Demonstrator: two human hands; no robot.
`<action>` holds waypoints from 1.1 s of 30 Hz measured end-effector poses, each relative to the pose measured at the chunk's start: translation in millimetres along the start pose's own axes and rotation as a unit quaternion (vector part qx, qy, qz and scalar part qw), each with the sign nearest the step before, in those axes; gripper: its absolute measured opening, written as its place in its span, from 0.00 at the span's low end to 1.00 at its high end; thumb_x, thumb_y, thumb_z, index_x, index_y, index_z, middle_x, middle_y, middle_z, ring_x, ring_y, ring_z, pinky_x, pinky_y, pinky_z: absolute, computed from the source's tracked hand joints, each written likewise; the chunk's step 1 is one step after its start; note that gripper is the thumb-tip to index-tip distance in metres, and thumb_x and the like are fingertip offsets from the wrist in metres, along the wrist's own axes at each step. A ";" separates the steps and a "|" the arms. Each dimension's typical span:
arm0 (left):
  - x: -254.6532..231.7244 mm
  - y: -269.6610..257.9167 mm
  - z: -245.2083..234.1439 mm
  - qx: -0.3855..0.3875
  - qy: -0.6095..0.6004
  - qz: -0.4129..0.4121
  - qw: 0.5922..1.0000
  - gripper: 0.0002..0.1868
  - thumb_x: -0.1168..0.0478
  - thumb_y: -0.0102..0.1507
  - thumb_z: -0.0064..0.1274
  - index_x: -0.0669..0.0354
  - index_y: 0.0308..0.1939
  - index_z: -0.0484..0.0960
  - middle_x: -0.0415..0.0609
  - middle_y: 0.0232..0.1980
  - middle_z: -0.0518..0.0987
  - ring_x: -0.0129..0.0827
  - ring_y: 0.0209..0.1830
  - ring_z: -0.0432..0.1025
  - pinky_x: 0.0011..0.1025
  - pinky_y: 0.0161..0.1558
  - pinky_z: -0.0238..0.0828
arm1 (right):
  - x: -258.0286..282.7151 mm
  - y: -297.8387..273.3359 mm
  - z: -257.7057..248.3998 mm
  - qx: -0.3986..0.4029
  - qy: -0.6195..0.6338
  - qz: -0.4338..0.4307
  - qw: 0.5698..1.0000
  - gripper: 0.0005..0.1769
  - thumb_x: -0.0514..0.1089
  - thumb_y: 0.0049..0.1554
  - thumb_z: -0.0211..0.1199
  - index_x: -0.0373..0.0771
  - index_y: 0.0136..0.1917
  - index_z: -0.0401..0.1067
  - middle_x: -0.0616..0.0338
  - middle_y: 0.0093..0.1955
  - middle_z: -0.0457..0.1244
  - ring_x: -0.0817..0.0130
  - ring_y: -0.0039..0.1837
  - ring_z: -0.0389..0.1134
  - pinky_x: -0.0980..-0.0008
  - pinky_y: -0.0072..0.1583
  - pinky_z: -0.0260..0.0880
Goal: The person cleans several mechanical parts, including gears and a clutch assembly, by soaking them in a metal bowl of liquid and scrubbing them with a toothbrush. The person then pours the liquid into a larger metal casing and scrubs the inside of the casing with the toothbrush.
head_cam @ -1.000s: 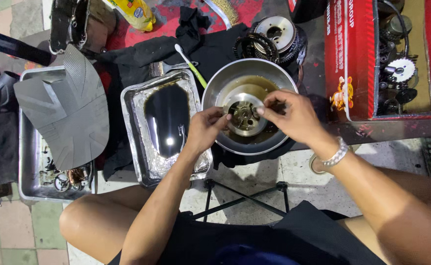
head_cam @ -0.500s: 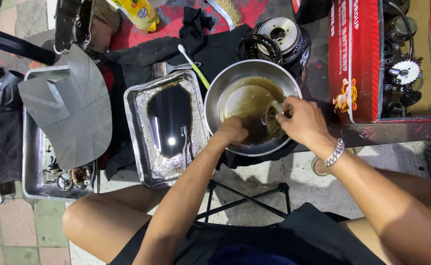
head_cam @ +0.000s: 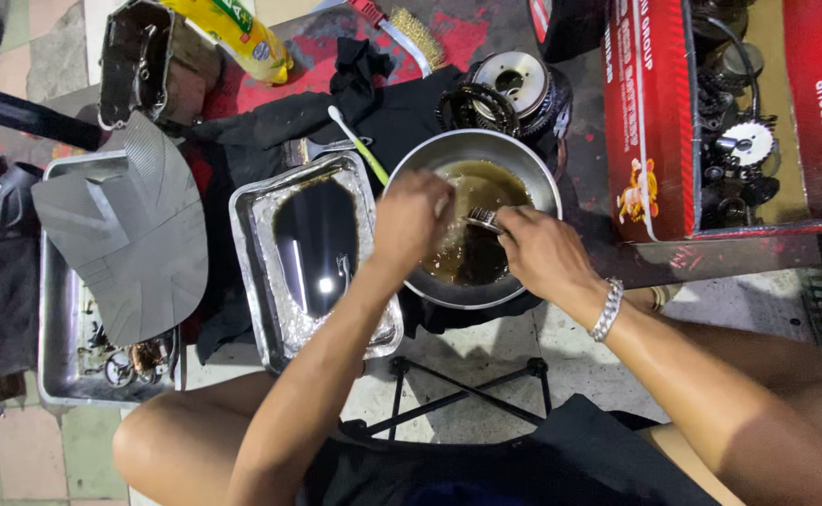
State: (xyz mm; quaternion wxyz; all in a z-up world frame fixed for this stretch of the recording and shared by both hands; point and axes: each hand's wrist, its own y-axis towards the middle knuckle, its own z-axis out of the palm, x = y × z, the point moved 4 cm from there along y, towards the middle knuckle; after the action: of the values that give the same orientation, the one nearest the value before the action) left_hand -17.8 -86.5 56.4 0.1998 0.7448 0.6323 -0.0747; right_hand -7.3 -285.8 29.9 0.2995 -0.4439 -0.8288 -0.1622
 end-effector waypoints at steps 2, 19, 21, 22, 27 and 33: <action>12.0 31.4 -2.2 -0.046 0.078 0.037 0.995 0.07 0.59 0.60 0.61 0.54 0.41 0.83 0.48 0.44 0.80 0.44 0.47 0.75 0.41 0.50 0.70 | 7.0 1.7 -6.0 -0.013 -0.049 -0.027 0.998 0.14 0.38 0.57 0.62 0.36 0.57 0.71 0.44 0.54 0.68 0.43 0.48 0.71 0.50 0.48 0.73; 62.7 191.4 63.7 0.213 0.075 0.209 0.951 0.15 0.60 0.49 0.64 0.49 0.41 0.89 0.55 0.43 0.82 0.50 0.54 0.70 0.46 0.57 0.64 | -36.7 29.2 -13.1 -0.044 0.174 0.177 0.968 0.11 0.40 0.53 0.72 0.35 0.47 0.74 0.50 0.41 0.72 0.60 0.46 0.76 0.65 0.49 0.73; 59.3 188.4 56.9 0.207 0.073 0.233 0.948 0.13 0.60 0.50 0.64 0.51 0.40 0.88 0.55 0.43 0.82 0.50 0.54 0.70 0.46 0.57 0.65 | -46.3 30.5 -6.7 -0.075 0.240 0.156 0.955 0.11 0.38 0.52 0.72 0.33 0.46 0.73 0.54 0.42 0.72 0.70 0.48 0.76 0.70 0.50 0.74; 56.8 185.6 52.4 0.194 0.075 0.250 0.946 0.13 0.60 0.51 0.62 0.53 0.40 0.88 0.54 0.43 0.82 0.50 0.54 0.70 0.46 0.57 0.65 | -51.5 30.9 -2.5 -0.079 0.268 0.151 0.948 0.12 0.38 0.52 0.72 0.33 0.46 0.72 0.55 0.42 0.72 0.73 0.48 0.75 0.72 0.50 0.75; 39.2 171.9 26.3 0.132 0.093 0.301 0.940 0.08 0.61 0.57 0.57 0.56 0.38 0.86 0.52 0.43 0.82 0.48 0.55 0.71 0.45 0.56 0.66 | -70.8 28.2 10.6 -0.067 0.318 0.191 0.926 0.12 0.38 0.53 0.72 0.32 0.44 0.71 0.56 0.40 0.73 0.78 0.44 0.71 0.75 0.46 0.70; 22.1 151.2 -32.7 0.033 0.060 0.312 0.948 0.09 0.62 0.61 0.58 0.59 0.43 0.85 0.51 0.44 0.81 0.48 0.51 0.73 0.42 0.54 0.70 | -69.3 25.3 12.3 -0.040 0.357 0.261 0.896 0.10 0.38 0.55 0.71 0.34 0.44 0.71 0.56 0.40 0.73 0.78 0.39 0.67 0.75 0.41 0.65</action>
State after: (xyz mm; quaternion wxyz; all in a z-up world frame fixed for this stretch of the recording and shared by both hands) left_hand 128.7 -71.7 108.8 0.1506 0.9139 0.3766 0.0154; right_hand 38.9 -309.5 -23.9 0.5886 -0.5682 -0.5133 -0.2592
